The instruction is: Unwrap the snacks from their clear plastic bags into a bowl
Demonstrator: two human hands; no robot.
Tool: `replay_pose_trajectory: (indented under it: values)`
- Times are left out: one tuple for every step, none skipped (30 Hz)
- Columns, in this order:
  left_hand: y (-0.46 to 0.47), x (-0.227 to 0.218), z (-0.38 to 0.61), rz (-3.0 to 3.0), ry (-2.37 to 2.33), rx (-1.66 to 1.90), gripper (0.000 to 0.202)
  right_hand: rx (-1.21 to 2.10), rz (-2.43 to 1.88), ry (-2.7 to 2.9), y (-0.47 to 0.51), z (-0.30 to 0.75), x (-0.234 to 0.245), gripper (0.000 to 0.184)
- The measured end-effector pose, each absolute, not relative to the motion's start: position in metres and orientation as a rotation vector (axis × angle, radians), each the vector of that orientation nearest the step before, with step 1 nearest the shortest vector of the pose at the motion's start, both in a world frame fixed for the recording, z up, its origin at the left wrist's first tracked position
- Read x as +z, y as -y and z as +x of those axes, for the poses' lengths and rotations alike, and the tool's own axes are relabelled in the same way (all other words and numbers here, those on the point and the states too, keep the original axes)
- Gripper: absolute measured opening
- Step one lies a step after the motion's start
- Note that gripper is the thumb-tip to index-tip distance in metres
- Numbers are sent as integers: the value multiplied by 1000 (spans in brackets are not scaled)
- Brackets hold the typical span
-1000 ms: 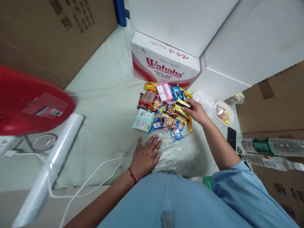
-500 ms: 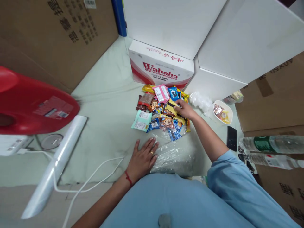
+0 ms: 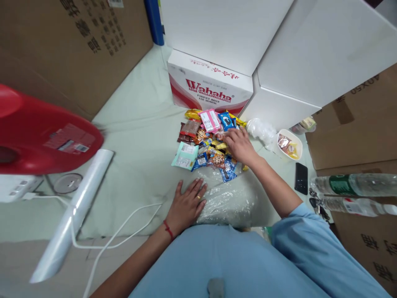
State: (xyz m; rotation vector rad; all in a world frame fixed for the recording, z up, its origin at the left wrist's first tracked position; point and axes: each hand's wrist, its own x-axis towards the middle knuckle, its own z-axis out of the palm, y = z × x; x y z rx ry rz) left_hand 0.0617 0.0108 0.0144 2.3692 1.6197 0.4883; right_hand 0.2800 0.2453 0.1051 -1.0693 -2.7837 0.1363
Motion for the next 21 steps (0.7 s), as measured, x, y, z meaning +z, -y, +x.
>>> replay_pose_trajectory:
  values:
    - [-11,14,61,2367,-1620,491,49,152,-1033,2840,-242,283,107,32]
    - [-11,14,61,2365,-1620,492,49,206,-1004,2876,-240,287,109,31]
    - [-11,14,61,2362,-1619,493,49,293,-988,2880,-239,292,111,30]
    - [-11,14,61,2360,-1616,495,49,404,-993,2850,-239,297,114,28]
    - [-11,14,61,2357,-1613,496,49,521,-1023,2788,-241,302,116,28]
    - [-11,13,61,2353,-1611,498,48,631,-1071,2704,-244,306,117,29]
    - [-11,13,61,2349,-1611,500,48,727,-1131,2608,-249,310,118,32]
    - [-11,13,62,2346,-1612,504,48,802,-1194,2510,-255,312,117,36]
    - [-11,14,62,2342,-1616,507,48,857,-1258,2419,-262,313,115,38]
    - [-11,14,62,2340,-1618,510,48,895,-1314,2343,-269,312,111,40]
    - [-11,14,62,2340,-1619,512,47,927,-1361,2289,-276,310,107,39]
    - [-11,14,62,2340,-1619,512,47,956,-1395,2262,-281,306,101,39]
    - [-11,14,62,2340,-1616,510,47,974,-1419,2268,-286,301,96,38]
    - [-11,14,62,2340,-1612,509,48,972,-1435,2310,-289,296,91,38]
    - [-11,14,61,2338,-1609,507,48,944,-1445,2385,-291,291,86,38]
    - [-11,13,61,2336,-1606,506,48,887,-1454,2478,-291,286,83,39]
    - [-11,13,61,2333,-1605,504,48,804,-1464,2567,-291,282,81,39]
    - [-11,13,61,2332,-1604,504,48,714,-1472,2636,-291,280,81,40]
    - [-11,14,61,2331,-1604,504,48,642,-1472,2683,-290,277,81,42]
    - [-11,14,61,2330,-1605,504,49,604,-1462,2709,-289,276,81,43]
    - [-11,14,61,2330,-1607,503,49,599,-1444,2723,-289,275,82,44]
